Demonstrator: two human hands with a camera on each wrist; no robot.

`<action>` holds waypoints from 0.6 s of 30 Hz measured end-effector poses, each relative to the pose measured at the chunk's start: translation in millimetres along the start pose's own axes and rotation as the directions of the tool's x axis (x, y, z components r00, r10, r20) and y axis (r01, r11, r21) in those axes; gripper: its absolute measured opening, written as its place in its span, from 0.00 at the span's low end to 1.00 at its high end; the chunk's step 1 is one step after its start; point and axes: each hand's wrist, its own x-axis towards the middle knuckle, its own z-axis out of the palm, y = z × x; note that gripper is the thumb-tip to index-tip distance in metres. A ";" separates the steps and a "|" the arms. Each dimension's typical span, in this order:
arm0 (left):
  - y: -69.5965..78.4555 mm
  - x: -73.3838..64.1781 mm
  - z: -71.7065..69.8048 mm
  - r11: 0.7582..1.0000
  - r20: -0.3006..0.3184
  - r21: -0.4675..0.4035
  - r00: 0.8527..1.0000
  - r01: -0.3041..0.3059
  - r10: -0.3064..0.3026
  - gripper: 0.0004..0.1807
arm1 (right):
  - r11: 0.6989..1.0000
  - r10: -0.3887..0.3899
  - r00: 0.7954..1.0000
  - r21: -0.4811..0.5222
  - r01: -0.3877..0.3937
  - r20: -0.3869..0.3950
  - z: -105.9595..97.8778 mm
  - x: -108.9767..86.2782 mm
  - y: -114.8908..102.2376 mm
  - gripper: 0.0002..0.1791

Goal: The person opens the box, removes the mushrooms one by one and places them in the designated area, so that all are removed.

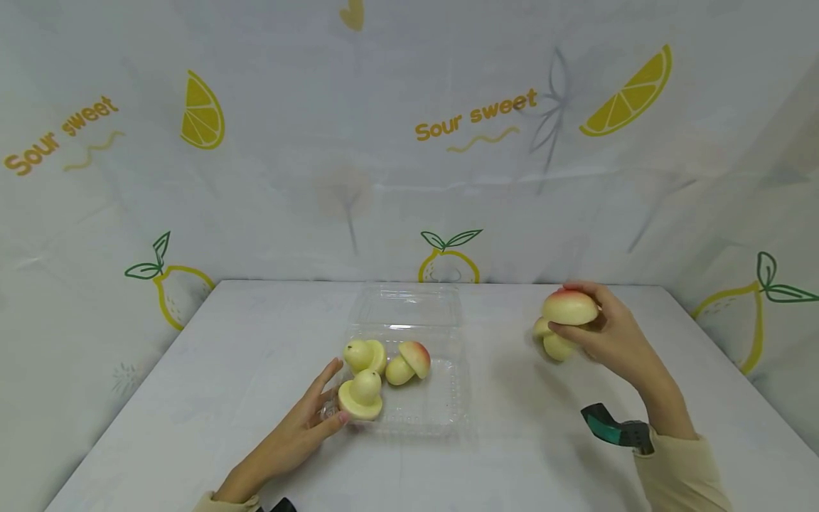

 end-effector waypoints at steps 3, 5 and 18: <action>0.1 -0.1 -0.1 1.000 0.000 -0.003 1.000 0.000 0.000 0.44 | 1.000 0.027 1.000 -0.013 -0.027 -0.014 -4.7 -0.8 4.4 0.36; 0.0 -0.1 -0.1 1.000 -0.001 -0.002 1.000 -0.002 0.002 0.44 | 0.999 0.034 0.999 -0.021 -0.035 -0.027 -7.8 -1.3 8.1 0.36; 1.0 -0.3 0.4 1.000 -0.011 0.012 1.000 0.002 -0.002 0.44 | 0.996 0.083 0.993 -0.015 -0.085 -0.083 -27.4 -5.9 26.2 0.39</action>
